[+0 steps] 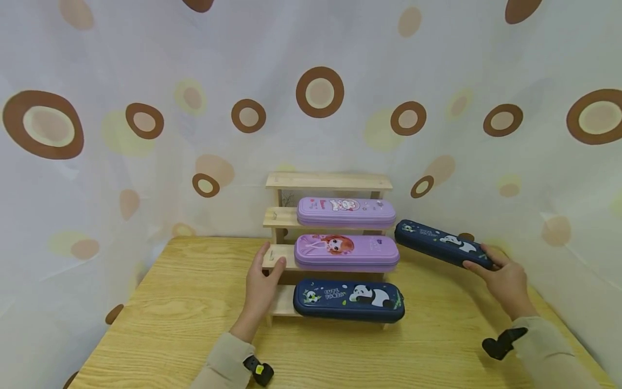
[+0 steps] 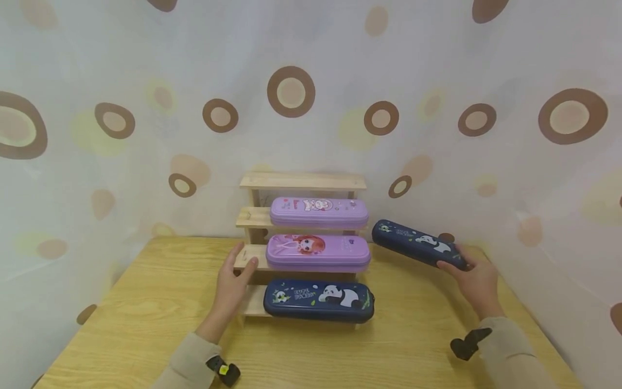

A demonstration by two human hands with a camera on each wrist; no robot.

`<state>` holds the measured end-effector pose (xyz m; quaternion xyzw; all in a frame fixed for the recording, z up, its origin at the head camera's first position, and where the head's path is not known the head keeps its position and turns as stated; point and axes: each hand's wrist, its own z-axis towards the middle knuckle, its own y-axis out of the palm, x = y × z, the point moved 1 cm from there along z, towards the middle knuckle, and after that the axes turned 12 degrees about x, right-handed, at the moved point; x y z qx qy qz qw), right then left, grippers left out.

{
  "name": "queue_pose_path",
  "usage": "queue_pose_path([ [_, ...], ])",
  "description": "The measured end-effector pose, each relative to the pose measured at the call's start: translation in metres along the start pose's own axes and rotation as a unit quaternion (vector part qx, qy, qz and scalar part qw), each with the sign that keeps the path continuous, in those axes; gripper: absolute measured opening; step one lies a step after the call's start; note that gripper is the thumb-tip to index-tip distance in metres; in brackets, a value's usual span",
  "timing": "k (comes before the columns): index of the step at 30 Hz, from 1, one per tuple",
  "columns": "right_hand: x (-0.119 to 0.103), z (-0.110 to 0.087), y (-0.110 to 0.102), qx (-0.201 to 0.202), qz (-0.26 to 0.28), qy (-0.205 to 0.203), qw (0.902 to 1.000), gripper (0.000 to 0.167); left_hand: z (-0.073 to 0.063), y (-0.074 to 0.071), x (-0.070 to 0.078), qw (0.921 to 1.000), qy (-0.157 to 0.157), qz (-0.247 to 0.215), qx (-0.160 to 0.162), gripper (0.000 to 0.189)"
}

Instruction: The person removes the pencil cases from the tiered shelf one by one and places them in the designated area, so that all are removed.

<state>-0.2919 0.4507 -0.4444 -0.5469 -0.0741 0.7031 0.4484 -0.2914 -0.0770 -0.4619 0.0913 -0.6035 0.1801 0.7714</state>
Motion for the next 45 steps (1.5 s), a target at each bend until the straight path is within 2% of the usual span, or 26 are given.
queue_pose_path([
  [6,0.007,0.001,0.003,-0.026,-0.027,-0.014,0.9992,0.081,-0.001,0.001,0.001,1.0000,-0.001,-0.003,0.001,0.065],
  [12,0.014,0.000,0.004,-0.033,-0.051,-0.036,0.9975,0.080,-0.001,0.001,0.001,1.0000,-0.001,-0.004,0.002,0.065],
  [21,0.023,-0.003,0.004,-0.092,-0.047,0.014,0.9945,0.085,0.000,0.001,-0.004,1.0000,-0.002,-0.004,-0.002,0.064],
  [29,0.027,-0.004,0.005,-0.108,-0.046,0.025,0.9928,0.083,0.000,0.001,-0.003,1.0000,0.002,-0.002,-0.003,0.065],
  [39,0.030,-0.004,0.004,-0.141,-0.056,0.039,0.9877,0.088,0.000,0.001,-0.002,0.9999,-0.001,-0.010,-0.005,0.064],
  [45,0.024,-0.007,0.001,-0.143,-0.049,0.037,0.9878,0.092,0.000,0.001,-0.002,1.0000,-0.005,-0.007,-0.002,0.063],
])
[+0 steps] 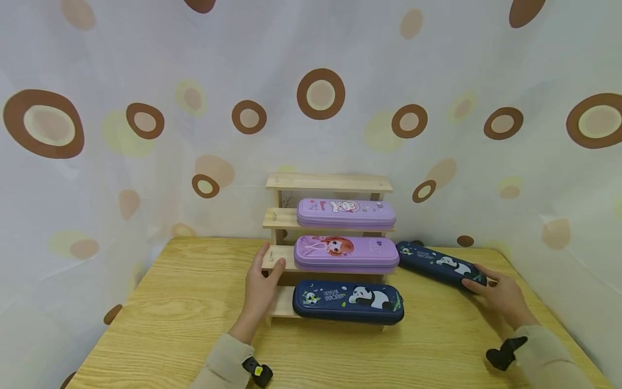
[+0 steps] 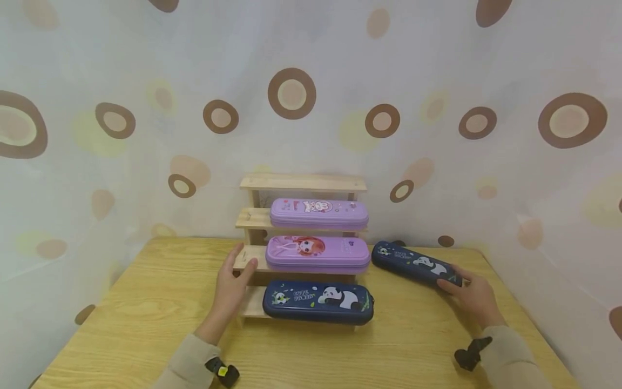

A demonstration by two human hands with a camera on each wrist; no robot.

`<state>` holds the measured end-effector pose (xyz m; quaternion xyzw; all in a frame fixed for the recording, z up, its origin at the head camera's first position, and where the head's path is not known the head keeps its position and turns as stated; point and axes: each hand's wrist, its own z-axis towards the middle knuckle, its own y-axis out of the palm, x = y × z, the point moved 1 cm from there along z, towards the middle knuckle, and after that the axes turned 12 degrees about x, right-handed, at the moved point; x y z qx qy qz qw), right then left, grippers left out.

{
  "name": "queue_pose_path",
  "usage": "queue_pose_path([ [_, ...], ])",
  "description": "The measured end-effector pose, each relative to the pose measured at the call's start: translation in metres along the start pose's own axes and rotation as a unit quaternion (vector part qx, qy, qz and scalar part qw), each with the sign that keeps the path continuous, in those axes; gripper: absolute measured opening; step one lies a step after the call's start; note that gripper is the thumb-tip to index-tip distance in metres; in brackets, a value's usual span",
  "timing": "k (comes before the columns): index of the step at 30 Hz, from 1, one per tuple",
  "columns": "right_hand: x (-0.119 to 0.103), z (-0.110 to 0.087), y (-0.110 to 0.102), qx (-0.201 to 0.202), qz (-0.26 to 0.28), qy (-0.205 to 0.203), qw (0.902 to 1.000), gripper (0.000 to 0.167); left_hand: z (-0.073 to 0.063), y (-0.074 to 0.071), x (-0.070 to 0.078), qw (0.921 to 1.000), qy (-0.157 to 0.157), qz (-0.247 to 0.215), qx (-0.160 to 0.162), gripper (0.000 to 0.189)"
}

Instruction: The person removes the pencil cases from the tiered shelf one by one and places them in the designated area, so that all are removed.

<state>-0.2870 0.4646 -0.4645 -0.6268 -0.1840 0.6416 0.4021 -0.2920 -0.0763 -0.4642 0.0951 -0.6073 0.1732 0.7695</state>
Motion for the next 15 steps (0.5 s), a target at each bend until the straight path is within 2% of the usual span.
queue_pose_path([
  [7,-0.009,-0.007,-0.003,0.041,0.003,-0.001,0.9992,0.092,0.000,0.000,-0.001,1.0000,-0.006,0.001,-0.004,0.063],
  [10,-0.015,-0.010,-0.002,0.070,0.021,-0.007,0.9973,0.084,0.000,-0.001,-0.001,1.0000,-0.007,0.001,-0.005,0.063],
  [15,-0.026,-0.014,0.000,0.114,0.048,-0.041,0.9915,0.070,0.000,-0.001,0.000,1.0000,-0.006,-0.005,-0.004,0.063],
])
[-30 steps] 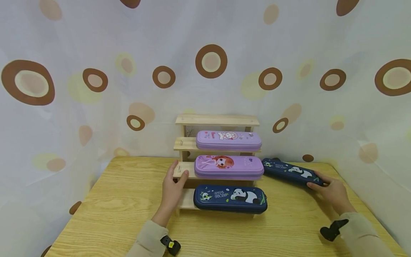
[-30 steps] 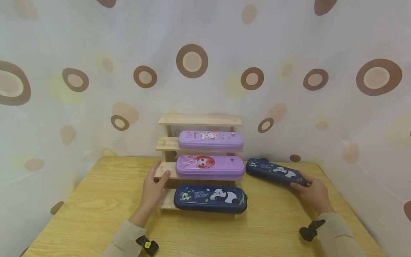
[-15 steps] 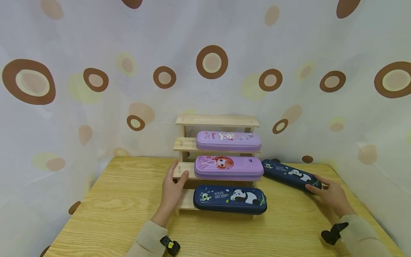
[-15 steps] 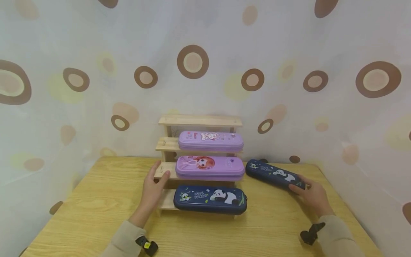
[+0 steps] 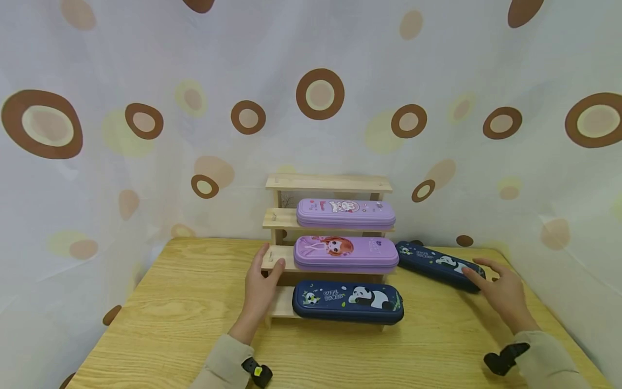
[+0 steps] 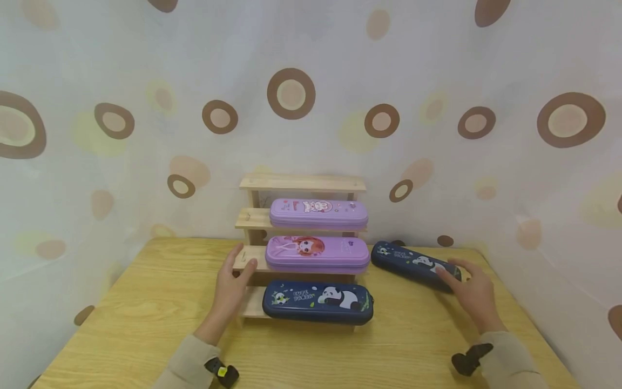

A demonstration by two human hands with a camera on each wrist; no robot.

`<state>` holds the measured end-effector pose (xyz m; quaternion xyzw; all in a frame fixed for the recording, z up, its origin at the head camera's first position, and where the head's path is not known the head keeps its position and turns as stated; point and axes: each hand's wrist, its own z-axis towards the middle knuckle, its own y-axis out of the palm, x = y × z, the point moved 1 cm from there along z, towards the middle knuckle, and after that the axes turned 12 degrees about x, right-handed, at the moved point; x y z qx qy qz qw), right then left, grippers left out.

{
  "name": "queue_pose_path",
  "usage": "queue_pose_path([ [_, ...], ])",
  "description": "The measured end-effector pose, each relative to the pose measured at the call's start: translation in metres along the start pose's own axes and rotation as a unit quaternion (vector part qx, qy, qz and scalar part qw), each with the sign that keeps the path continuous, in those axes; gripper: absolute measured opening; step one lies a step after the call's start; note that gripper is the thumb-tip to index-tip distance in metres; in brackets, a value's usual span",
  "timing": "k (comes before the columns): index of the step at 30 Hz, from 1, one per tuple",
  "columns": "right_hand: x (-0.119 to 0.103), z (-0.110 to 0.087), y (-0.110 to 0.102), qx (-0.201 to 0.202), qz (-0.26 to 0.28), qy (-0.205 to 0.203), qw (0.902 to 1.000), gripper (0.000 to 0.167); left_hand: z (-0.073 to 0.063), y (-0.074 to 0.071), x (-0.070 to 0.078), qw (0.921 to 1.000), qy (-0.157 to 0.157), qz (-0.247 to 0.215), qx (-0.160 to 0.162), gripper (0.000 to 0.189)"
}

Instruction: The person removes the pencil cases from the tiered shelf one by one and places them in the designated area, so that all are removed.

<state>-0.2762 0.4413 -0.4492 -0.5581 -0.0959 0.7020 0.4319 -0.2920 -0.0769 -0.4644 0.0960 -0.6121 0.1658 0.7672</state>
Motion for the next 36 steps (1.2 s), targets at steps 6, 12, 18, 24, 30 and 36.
queue_pose_path([
  [6,-0.014,-0.004,0.007,0.026,0.031,-0.054,0.9977,0.062,0.000,0.000,0.000,1.0000,0.003,0.000,0.002,0.063],
  [12,-0.028,-0.006,0.017,0.045,0.071,-0.084,0.9929,0.053,0.000,-0.002,-0.001,0.9999,0.008,0.011,0.003,0.064],
  [18,-0.046,-0.007,0.032,0.029,0.101,-0.103,0.9891,0.052,0.001,-0.004,-0.001,0.9997,0.012,0.020,0.005,0.065],
  [24,-0.067,-0.009,0.040,0.018,0.127,-0.122,0.9841,0.049,-0.001,-0.003,0.001,0.9998,0.010,0.019,0.003,0.065],
  [30,-0.088,-0.010,0.045,-0.001,0.122,-0.120,0.9853,0.051,-0.001,-0.001,0.002,0.9997,0.011,0.023,0.001,0.065],
  [36,-0.104,-0.006,0.048,-0.020,0.124,-0.121,0.9847,0.054,0.000,0.000,0.001,0.9995,0.017,0.027,0.002,0.065],
])
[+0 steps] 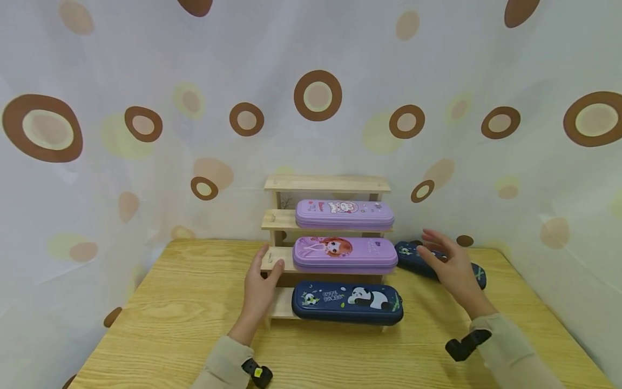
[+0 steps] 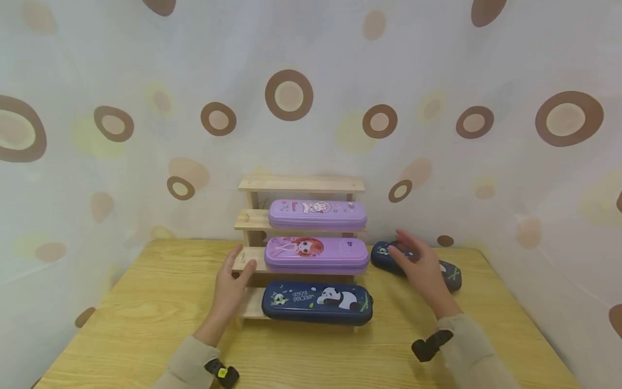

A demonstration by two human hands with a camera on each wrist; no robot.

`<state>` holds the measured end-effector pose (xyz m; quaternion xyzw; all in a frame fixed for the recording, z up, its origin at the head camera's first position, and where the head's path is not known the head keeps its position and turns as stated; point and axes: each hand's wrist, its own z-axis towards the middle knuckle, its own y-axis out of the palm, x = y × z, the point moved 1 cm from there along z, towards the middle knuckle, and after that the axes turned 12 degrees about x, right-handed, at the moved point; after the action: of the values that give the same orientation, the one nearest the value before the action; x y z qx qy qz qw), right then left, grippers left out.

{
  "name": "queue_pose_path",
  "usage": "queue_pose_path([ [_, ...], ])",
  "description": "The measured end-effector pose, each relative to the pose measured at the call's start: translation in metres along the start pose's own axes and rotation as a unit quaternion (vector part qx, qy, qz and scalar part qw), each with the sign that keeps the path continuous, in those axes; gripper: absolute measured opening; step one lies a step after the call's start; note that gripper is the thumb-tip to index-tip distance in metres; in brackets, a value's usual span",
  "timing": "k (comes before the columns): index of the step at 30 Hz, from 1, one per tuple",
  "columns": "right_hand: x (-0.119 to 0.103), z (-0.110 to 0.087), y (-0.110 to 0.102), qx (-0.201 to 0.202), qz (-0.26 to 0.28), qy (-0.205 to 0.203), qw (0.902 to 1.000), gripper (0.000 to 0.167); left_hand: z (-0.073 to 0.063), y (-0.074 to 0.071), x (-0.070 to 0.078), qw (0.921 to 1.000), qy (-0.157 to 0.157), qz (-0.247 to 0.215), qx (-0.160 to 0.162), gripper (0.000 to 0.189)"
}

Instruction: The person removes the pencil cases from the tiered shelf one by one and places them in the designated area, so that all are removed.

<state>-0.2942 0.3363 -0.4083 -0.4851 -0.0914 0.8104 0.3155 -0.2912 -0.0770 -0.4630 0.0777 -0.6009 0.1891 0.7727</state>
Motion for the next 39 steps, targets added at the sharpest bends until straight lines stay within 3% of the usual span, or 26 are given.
queue_pose_path([
  [18,-0.030,0.025,0.024,-0.056,0.042,-0.002,0.9975,0.061,0.000,0.000,0.001,0.9995,-0.005,-0.030,-0.003,0.063],
  [39,-0.057,0.053,0.050,-0.119,0.029,0.006,0.9924,0.080,0.000,0.001,0.001,0.9998,-0.001,-0.020,0.000,0.063],
])
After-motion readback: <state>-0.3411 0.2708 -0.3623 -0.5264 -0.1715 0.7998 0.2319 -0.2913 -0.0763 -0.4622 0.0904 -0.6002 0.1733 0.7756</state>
